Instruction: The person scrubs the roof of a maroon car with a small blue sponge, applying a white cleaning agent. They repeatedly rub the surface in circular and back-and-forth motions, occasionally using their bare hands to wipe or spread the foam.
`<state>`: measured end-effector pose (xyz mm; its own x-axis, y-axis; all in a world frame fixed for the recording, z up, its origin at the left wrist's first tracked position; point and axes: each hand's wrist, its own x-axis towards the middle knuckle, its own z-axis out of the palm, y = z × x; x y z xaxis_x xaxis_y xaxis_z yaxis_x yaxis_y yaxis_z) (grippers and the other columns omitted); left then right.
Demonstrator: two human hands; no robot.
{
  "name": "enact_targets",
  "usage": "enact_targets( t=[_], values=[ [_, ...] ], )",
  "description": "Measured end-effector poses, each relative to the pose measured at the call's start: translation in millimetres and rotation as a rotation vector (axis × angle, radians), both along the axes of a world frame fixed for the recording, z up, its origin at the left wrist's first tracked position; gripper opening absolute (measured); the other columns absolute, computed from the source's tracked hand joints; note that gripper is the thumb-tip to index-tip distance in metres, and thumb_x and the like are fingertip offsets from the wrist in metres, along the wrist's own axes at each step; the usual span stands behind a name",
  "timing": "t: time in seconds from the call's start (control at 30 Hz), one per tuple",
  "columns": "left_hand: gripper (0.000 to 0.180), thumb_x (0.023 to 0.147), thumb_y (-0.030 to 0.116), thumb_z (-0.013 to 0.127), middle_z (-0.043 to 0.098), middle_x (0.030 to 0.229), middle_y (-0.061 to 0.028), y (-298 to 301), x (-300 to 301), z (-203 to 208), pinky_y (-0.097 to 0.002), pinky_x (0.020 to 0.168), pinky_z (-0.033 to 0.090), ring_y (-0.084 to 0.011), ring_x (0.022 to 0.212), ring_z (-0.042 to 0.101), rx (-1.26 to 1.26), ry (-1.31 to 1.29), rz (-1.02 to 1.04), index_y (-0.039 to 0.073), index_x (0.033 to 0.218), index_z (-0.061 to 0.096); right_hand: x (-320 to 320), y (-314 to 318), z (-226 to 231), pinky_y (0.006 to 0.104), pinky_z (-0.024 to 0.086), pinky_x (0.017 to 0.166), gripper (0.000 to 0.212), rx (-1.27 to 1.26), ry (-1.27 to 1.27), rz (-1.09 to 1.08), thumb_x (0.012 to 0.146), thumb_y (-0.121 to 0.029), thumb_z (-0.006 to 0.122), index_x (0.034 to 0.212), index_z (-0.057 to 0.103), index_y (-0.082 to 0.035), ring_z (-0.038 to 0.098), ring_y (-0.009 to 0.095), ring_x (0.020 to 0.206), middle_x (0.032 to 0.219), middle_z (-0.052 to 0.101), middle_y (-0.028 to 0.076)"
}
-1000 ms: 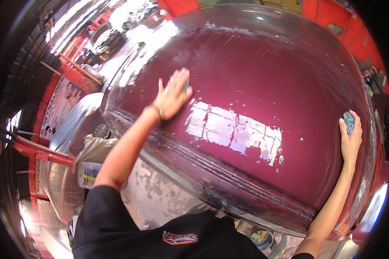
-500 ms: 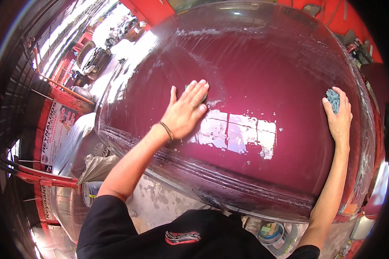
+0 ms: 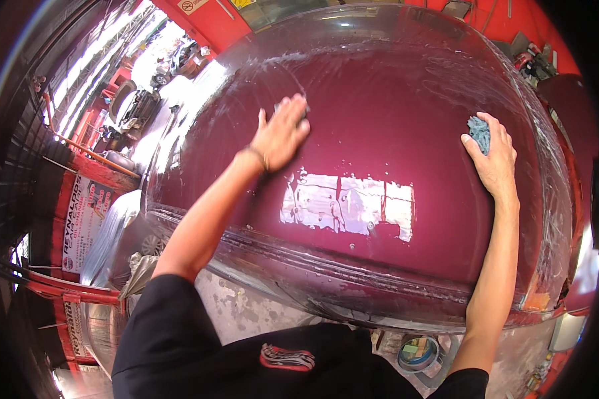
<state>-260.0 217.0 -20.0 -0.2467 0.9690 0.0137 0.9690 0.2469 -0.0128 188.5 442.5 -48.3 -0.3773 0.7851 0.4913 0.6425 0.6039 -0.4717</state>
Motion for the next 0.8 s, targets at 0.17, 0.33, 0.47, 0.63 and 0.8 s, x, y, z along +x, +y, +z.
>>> enact_targets(
  t=[0.17, 0.33, 0.47, 0.63, 0.8],
  values=[
    [0.07, 0.121, 0.053, 0.031, 0.013, 0.191, -0.0016, -9, 6, 10, -0.0734, 0.136, 0.003, -0.0267, 0.177, 0.007, -0.058, -0.028, -0.024, 0.023, 0.183, 0.017, 1, -3, 3, 0.0549, 0.044, 0.118, 0.065, 0.014, 0.037, 0.047, 0.096, -0.043, 0.082, 0.152, 0.062, -0.016, 0.062, 0.039, 0.138, 0.144, 0.07, 0.016],
    [0.082, 0.115, 0.071, 0.031, 0.018, 0.19, 0.0003, 149, -107, 10, -0.0835, 0.13, 0.008, -0.0247, 0.176, 0.013, -0.002, -0.089, 0.289, 0.022, 0.18, 0.027, -1, 6, -7, 0.0562, 0.043, 0.118, 0.065, 0.012, 0.028, 0.102, 0.097, -0.048, 0.08, 0.152, 0.062, -0.016, 0.062, 0.039, 0.138, 0.144, 0.07, 0.014],
    [0.078, 0.116, 0.062, 0.034, 0.016, 0.191, -0.002, 160, -97, -2, -0.0827, 0.131, 0.012, -0.0281, 0.176, 0.013, 0.035, -0.054, 0.266, 0.019, 0.18, 0.025, 1, 1, -10, 0.0578, 0.041, 0.122, 0.068, 0.008, 0.025, 0.074, 0.098, -0.052, 0.077, 0.153, 0.062, -0.017, 0.061, 0.038, 0.141, 0.146, 0.069, 0.014],
    [0.075, 0.12, 0.056, 0.033, 0.014, 0.191, -0.0059, 21, 70, 3, -0.0743, 0.135, 0.006, -0.0285, 0.176, 0.013, 0.009, -0.028, -0.087, 0.019, 0.183, 0.017, 11, 7, -16, 0.0609, 0.036, 0.126, 0.07, 0.006, 0.033, 0.012, 0.098, -0.052, 0.077, 0.157, 0.06, -0.019, 0.057, 0.038, 0.148, 0.152, 0.066, 0.015],
    [0.073, 0.119, 0.058, 0.032, 0.015, 0.191, -0.0023, 50, 50, 9, -0.0752, 0.135, 0.004, -0.0268, 0.176, 0.012, -0.032, -0.054, -0.055, 0.022, 0.182, 0.021, 9, 4, -11, 0.0617, 0.036, 0.127, 0.07, -0.027, 0.032, 0.013, 0.098, -0.052, 0.077, 0.157, 0.06, -0.019, 0.057, 0.038, 0.147, 0.153, 0.065, 0.015]
  ],
)
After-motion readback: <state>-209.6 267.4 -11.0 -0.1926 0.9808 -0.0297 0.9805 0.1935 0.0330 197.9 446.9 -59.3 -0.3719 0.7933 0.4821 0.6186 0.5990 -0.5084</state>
